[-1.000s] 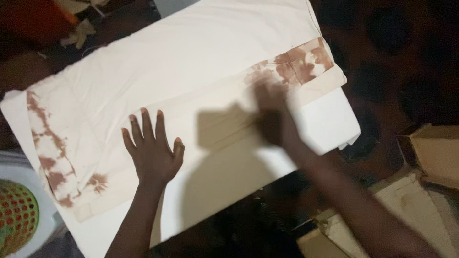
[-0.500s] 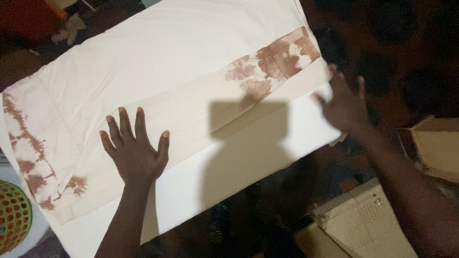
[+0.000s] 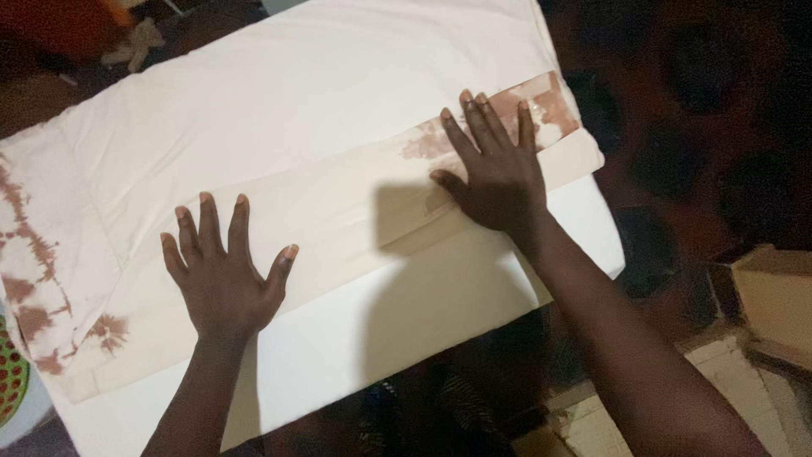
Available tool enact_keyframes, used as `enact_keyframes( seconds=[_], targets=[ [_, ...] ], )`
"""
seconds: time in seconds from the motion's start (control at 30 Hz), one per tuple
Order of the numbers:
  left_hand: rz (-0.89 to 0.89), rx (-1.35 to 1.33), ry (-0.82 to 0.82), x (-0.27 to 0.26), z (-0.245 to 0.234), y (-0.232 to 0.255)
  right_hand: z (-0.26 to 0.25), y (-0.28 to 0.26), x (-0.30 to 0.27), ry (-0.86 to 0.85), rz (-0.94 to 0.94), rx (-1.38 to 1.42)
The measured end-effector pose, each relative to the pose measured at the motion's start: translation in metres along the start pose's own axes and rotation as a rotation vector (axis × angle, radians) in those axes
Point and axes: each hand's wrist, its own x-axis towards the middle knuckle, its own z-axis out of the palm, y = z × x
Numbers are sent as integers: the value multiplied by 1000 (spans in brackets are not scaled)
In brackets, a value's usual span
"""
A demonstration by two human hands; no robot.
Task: The person folds a light-colored garment by hand on a white surface, smoothing the fabric and aligning the sleeves.
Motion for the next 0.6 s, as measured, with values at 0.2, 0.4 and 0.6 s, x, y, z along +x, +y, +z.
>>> enact_keyframes(
  seconds=[0.2,0.4,0.6],
  targets=[
    [41,-11,30,-1,1,-3,11,4,9,-101,61,-62],
    [-5,-106,181,12,26,48,18,3,4,-138,64,-47],
    [242,-218,247,69,60,183,19,7,2,-90,0,22]
  ],
)
